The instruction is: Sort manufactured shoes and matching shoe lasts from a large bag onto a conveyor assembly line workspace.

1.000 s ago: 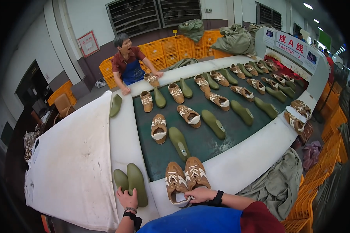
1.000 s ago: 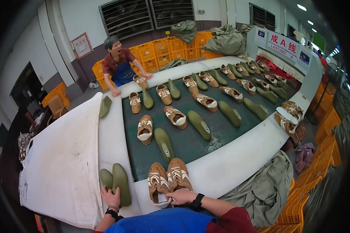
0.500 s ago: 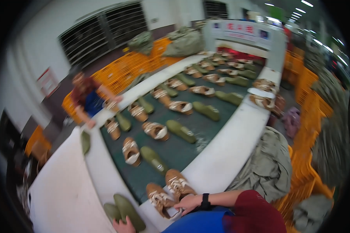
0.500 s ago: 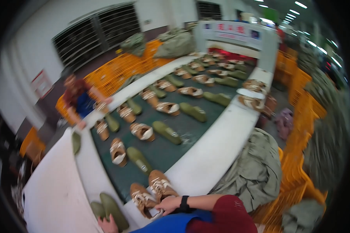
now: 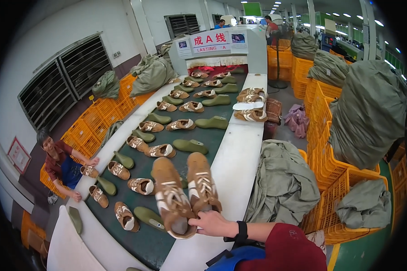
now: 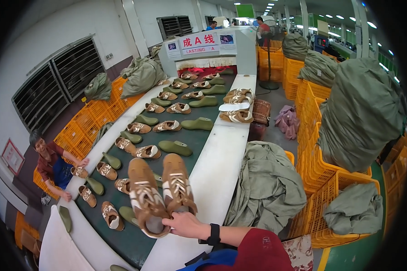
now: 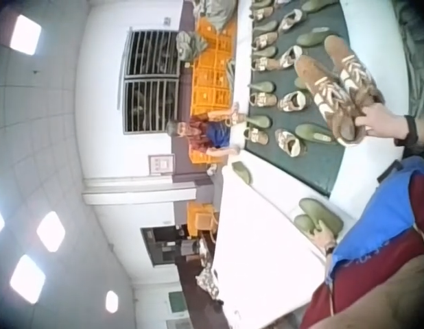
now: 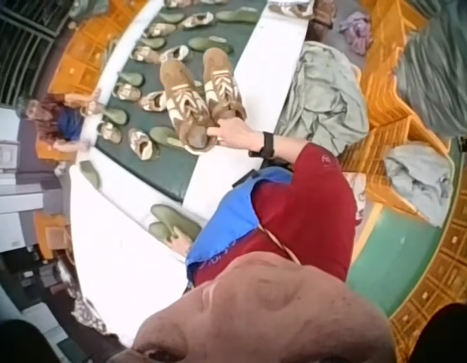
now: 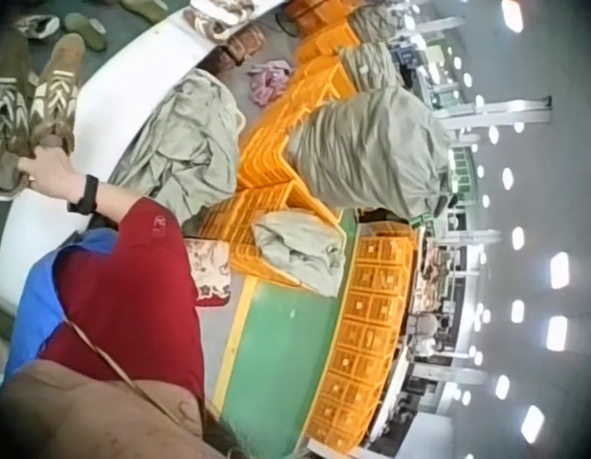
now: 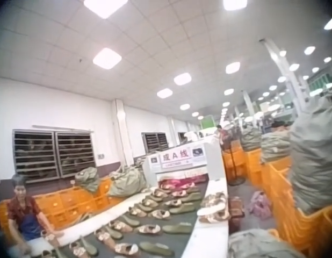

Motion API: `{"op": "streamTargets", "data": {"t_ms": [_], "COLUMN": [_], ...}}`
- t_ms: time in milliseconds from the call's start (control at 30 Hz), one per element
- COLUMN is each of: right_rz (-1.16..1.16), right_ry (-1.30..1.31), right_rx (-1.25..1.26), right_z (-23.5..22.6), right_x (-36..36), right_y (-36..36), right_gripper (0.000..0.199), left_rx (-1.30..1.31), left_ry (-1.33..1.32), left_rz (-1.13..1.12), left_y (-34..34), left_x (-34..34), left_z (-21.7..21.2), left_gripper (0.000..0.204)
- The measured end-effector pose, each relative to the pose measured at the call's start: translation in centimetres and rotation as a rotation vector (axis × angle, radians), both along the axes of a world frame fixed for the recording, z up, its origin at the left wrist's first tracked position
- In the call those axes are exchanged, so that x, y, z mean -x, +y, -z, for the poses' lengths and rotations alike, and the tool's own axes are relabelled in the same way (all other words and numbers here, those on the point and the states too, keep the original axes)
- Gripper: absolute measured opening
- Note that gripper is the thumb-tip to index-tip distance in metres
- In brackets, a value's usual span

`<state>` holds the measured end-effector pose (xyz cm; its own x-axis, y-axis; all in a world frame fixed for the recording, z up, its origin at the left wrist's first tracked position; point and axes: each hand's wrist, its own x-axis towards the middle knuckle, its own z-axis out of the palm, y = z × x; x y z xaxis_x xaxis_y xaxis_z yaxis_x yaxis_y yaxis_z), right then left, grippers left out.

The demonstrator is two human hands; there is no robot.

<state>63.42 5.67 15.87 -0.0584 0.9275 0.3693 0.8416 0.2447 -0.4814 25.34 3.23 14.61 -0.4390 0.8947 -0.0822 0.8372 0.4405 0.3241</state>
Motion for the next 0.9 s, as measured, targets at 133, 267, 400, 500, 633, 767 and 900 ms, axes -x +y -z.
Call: {"op": "streamTargets", "data": {"t_ms": [133,267,400,500,633,767,900], "right_rz": [-0.149,-0.311,-0.402,-0.492,-0.431,-0.235,-0.074], "right_ry": [-0.065,-0.249,-0.304,-0.259,-0.115,0.134,0.006], "right_rx": [0.373,0.497,0.600,0.672,0.699,0.532,0.257], "right_z": [6.6,11.6,11.4,11.0,9.2,4.5,2.2], "right_x": [-0.3,1.1,1.6,1.1,1.5,0.7,-0.3], "right_y": [-1.1,-3.1,-2.4,-2.5,-3.0,-2.5,-2.3], "right_gripper": [0.012,0.010,0.018,0.031,0.048,0.045,0.039], "left_rx": [0.009,0.017,0.031,0.038,0.031,0.006,-0.048], "left_ry": [0.010,0.028,0.043,0.065,0.090,0.127,0.138], "left_rz": [-0.001,-0.020,-0.030,-0.033,-0.018,-0.023,-0.001], "left_y": [0.0,-0.2,-0.5,-0.4,-0.5,-0.4,-0.3], "left_x": [0.2,0.9,1.0,1.2,1.3,1.0,2.5], "left_z": [0.4,0.5,0.7,0.3,0.5,0.6,2.4], "left_gripper": [0.065,0.066,0.066,0.067,0.064,0.064,0.063]}}
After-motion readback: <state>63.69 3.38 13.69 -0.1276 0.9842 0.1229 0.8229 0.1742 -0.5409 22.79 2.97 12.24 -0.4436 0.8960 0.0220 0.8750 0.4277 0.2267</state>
